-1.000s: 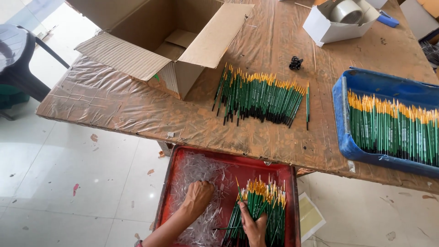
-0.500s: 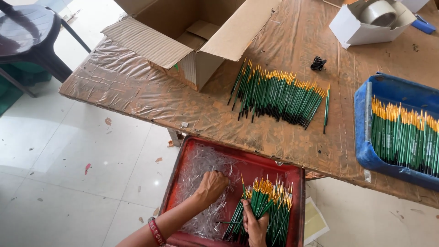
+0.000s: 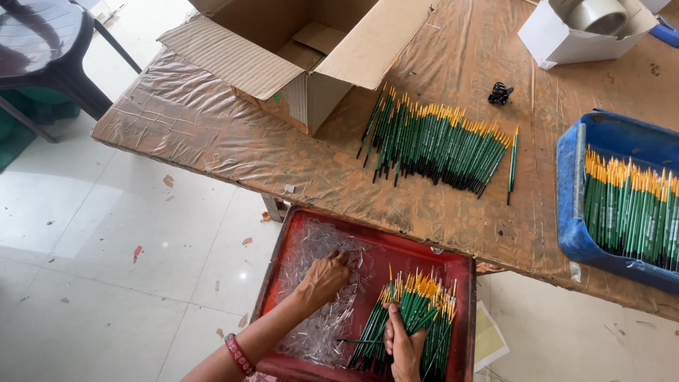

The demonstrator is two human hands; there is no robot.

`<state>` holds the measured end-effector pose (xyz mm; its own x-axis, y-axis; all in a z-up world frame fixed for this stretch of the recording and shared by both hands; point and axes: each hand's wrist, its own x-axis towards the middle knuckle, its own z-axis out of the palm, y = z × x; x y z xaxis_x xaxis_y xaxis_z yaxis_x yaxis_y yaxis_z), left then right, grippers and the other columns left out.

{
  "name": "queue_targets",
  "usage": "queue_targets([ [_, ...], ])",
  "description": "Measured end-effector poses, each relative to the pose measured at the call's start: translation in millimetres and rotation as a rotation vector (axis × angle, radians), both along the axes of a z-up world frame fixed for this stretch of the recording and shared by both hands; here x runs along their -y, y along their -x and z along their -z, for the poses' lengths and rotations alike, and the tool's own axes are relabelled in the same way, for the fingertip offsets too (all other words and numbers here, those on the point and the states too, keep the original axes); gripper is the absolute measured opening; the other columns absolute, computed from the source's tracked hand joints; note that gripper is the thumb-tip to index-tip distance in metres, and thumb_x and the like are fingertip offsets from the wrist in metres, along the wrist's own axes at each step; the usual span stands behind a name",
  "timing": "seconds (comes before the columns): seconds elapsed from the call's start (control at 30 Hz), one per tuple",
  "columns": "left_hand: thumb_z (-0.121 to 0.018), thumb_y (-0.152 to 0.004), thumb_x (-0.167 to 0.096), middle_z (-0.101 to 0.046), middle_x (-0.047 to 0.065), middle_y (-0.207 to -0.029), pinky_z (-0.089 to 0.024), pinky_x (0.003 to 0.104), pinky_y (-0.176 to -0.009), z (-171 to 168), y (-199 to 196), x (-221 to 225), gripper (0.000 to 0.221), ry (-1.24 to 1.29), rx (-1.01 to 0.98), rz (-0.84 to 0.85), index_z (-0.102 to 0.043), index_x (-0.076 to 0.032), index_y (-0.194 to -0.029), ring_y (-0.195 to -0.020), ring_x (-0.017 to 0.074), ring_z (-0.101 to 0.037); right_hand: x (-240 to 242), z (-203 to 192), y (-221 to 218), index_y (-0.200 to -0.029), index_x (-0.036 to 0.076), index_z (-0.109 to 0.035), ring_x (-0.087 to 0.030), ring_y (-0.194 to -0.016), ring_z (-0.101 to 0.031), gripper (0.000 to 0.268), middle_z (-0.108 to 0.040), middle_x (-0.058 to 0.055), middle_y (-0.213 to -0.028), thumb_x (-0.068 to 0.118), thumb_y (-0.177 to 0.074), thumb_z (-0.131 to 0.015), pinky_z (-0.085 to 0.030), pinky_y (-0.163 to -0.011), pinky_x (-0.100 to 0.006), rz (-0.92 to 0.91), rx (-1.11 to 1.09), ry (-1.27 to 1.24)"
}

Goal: Sorting, arranging, and preparing green-handled paintbrushes for packaging in a manufacturing environment.

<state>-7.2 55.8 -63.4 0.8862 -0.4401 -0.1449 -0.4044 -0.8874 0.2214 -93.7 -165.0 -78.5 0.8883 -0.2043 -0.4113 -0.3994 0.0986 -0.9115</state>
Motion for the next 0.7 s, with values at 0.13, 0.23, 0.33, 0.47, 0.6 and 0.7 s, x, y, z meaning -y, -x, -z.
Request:
queue_targets([
  [0.13, -0.065, -0.08, 0.013, -0.06, 0.017, -0.128, -0.064, 0.038, -0.06, 18, -2, -4, 0.009, 0.012, 0.046, 0.029, -0.07, 0.007, -0.075, -0.13, 0.0398, -0.056, 5, -1, 2, -0.097, -0.002, -0.078, -0.008, -0.032, -0.038, 0.03, -0.047, 0.0, -0.045, 0.026, -0.097, -0.065, -0.026, -0.03, -0.026, 0.002, 0.038, 0.004],
  [0.23, -0.063, -0.083, 0.014, -0.065, 0.019, -0.117, -0.063, 0.037, -0.054, 35, -5, -4, 0.01, 0.017, 0.083, 0.047, -0.068, 0.007, -0.077, -0.124, 0.0371, -0.059, 9, -11, 2, -0.096, -0.002, -0.077, -0.007, -0.033, -0.038, 0.029, -0.047, 0.001, -0.047, 0.025, -0.098, -0.065, -0.026, -0.03, -0.026, 0.02, 0.056, -0.021],
  [0.33, -0.062, -0.086, 0.012, -0.069, 0.02, -0.1, -0.06, 0.037, -0.056, 38, -6, -3, 0.011, 0.002, 0.068, 0.05, -0.068, 0.004, -0.085, -0.096, 0.0288, -0.069, 16, -13, 1, -0.096, -0.001, -0.077, -0.007, -0.034, -0.038, 0.028, -0.048, 0.002, -0.048, 0.024, -0.098, -0.064, -0.027, -0.03, -0.025, 0.026, 0.063, -0.027],
  [0.47, -0.068, -0.084, 0.002, -0.07, 0.016, -0.081, -0.055, 0.037, -0.052, 30, -2, -1, 0.009, -0.061, -0.03, 0.082, -0.069, 0.002, -0.093, -0.064, 0.0186, -0.065, 21, -27, -2, -0.098, -0.001, -0.075, -0.006, -0.035, -0.038, 0.025, -0.047, 0.002, -0.05, 0.021, -0.098, -0.065, -0.026, -0.03, -0.025, 0.052, 0.155, -0.078],
  [0.6, -0.061, -0.079, 0.013, -0.071, 0.018, -0.076, -0.053, 0.036, -0.044, 31, 2, 4, 0.035, 0.043, 0.155, 0.105, -0.072, -0.004, -0.108, -0.055, 0.0189, -0.062, 25, -37, -2, -0.099, -0.002, -0.075, -0.006, -0.036, -0.04, 0.025, -0.049, 0.002, -0.051, 0.02, -0.098, -0.064, -0.027, -0.031, -0.025, 0.071, 0.124, -0.036],
  [0.7, -0.056, -0.094, 0.011, -0.071, 0.017, -0.069, -0.051, 0.036, -0.04, 36, 0, 7, 0.043, 0.073, 0.083, 0.078, -0.069, -0.011, -0.129, -0.048, 0.0195, -0.06, 25, -40, -1, -0.099, -0.001, -0.075, -0.006, -0.035, -0.039, 0.024, -0.048, 0.001, -0.05, 0.021, -0.098, -0.064, -0.026, -0.031, -0.025, 0.069, 0.146, -0.037],
])
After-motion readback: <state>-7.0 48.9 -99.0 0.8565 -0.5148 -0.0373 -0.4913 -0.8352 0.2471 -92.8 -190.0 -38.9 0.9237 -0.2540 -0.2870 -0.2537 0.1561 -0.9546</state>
